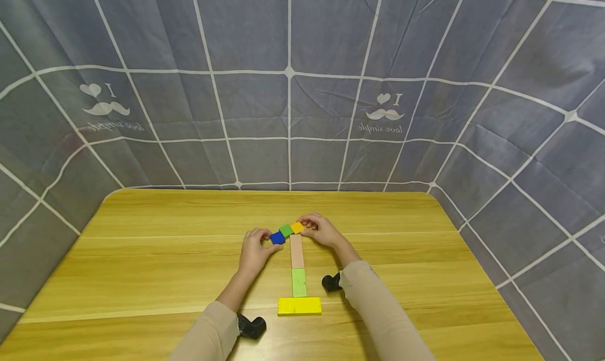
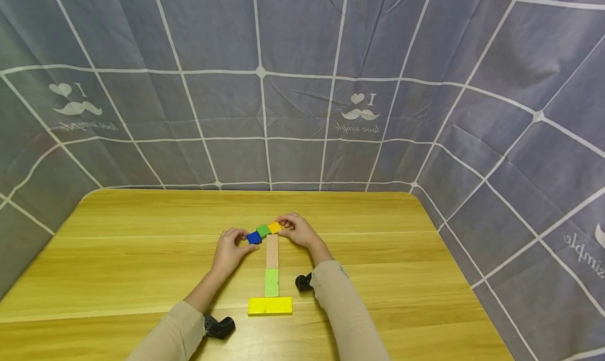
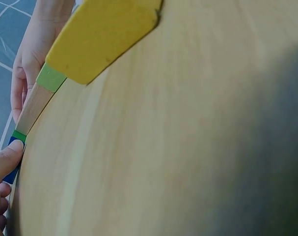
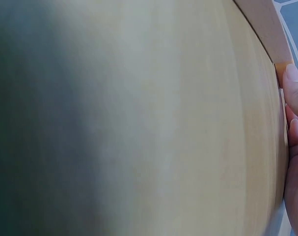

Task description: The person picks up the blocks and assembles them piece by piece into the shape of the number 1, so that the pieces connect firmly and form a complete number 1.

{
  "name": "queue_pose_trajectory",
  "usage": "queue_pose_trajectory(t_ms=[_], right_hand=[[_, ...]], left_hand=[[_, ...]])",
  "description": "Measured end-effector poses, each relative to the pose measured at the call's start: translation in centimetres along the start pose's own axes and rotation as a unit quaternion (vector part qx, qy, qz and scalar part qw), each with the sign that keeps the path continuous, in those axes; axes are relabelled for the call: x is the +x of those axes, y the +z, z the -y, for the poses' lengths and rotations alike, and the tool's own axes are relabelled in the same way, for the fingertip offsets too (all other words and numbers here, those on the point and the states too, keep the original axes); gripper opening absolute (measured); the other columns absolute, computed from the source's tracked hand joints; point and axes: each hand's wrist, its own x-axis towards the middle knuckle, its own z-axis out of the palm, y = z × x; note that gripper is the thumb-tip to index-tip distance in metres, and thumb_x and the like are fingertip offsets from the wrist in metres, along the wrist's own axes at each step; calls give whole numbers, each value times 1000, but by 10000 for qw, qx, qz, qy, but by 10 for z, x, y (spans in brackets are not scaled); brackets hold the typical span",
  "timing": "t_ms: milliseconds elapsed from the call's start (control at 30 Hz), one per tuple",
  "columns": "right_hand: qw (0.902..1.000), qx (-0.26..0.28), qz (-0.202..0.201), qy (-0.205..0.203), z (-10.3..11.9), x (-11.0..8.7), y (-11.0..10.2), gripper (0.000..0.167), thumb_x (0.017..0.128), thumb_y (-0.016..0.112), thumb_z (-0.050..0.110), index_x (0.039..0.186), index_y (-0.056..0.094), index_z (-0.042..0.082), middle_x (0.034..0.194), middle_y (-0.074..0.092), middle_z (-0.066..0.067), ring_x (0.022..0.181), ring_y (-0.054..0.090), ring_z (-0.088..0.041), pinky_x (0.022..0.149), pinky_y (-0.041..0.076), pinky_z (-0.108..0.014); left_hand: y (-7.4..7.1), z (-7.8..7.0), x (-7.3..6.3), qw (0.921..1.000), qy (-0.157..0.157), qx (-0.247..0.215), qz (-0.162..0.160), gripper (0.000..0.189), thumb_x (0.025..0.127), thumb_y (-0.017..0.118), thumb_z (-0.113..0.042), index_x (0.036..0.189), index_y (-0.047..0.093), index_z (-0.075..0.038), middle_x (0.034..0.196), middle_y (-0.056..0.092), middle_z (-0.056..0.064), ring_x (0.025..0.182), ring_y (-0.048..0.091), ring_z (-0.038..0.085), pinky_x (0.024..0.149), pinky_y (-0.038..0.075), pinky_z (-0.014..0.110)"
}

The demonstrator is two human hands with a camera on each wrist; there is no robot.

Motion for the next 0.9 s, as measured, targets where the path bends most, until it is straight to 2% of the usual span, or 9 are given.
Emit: queue_pose_trajectory(t_ms=[233,467,900], right_hand=[[10000,-2,-1,7,0,0,0,27,83,61,-4,109,58,-10,97,53,-26,87,49,-38,72,39,-26],[10000,26,21,-22,-1,0,-1,28,84,61,-3,110,57,-11,97,52,-27,88,48,-40,73,40,-29],[10000,47,-15,-47,-1,1,1,29,83,61,-4,110,57,-12,98,52,-28,88,48,-40,73,40,-26]], left_hand=[[1,1,-1,10000,48,60,-12,36,63,83,-20,87,63,-2,80,58,7,79,48,22,72,41,35],[1,2,-1,9999,98,125,-24,36,63,83,-21,86,63,-2,79,58,7,79,48,23,72,40,35],[-1,-1,-1,9999,30,115,1,38,63,83,-21,88,63,-1,80,59,8,80,49,24,74,40,36]])
